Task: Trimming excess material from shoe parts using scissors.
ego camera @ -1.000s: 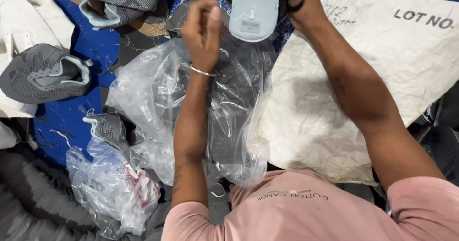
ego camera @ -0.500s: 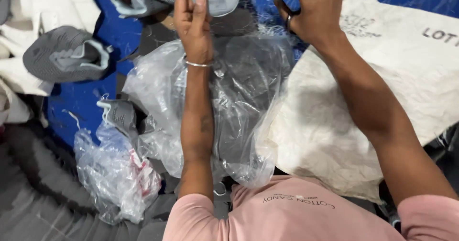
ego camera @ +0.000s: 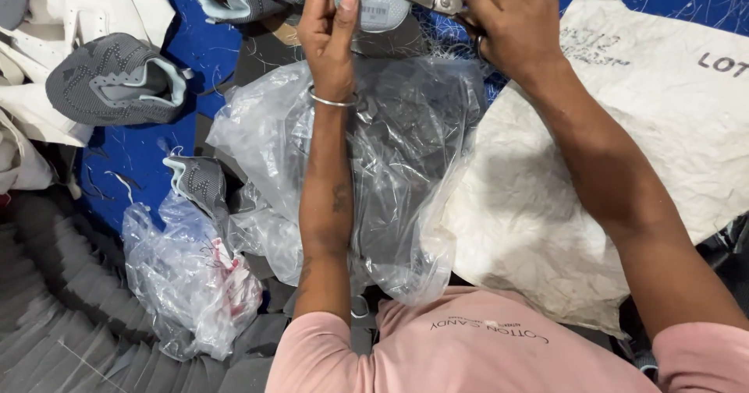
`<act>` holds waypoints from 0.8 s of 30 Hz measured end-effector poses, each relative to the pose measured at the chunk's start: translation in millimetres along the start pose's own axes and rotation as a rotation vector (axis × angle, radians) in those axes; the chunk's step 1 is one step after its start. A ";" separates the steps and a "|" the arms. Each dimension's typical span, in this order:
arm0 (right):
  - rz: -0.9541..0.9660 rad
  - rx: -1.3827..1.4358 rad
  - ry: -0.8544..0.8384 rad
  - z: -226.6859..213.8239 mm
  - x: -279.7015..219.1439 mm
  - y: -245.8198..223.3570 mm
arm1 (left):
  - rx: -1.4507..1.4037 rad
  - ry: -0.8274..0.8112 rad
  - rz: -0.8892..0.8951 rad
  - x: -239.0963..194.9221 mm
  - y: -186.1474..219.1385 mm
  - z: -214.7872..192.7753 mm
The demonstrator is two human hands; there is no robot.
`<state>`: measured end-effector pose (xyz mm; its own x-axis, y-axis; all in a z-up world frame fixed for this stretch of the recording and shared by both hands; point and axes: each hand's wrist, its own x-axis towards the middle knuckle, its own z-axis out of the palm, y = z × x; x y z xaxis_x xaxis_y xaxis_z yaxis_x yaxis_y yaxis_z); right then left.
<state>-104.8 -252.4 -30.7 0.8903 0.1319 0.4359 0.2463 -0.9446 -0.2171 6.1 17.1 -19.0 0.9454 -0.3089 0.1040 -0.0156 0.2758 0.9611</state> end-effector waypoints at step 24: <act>-0.079 -0.055 0.015 -18.0 2.6 6.2 | 0.106 -0.014 0.007 5.9 13.4 -3.0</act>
<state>-107.9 -263.3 -15.2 0.8631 0.2026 0.4626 0.2935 -0.9466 -0.1331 12.4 21.7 -6.3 0.9407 -0.3197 0.1137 -0.0572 0.1809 0.9818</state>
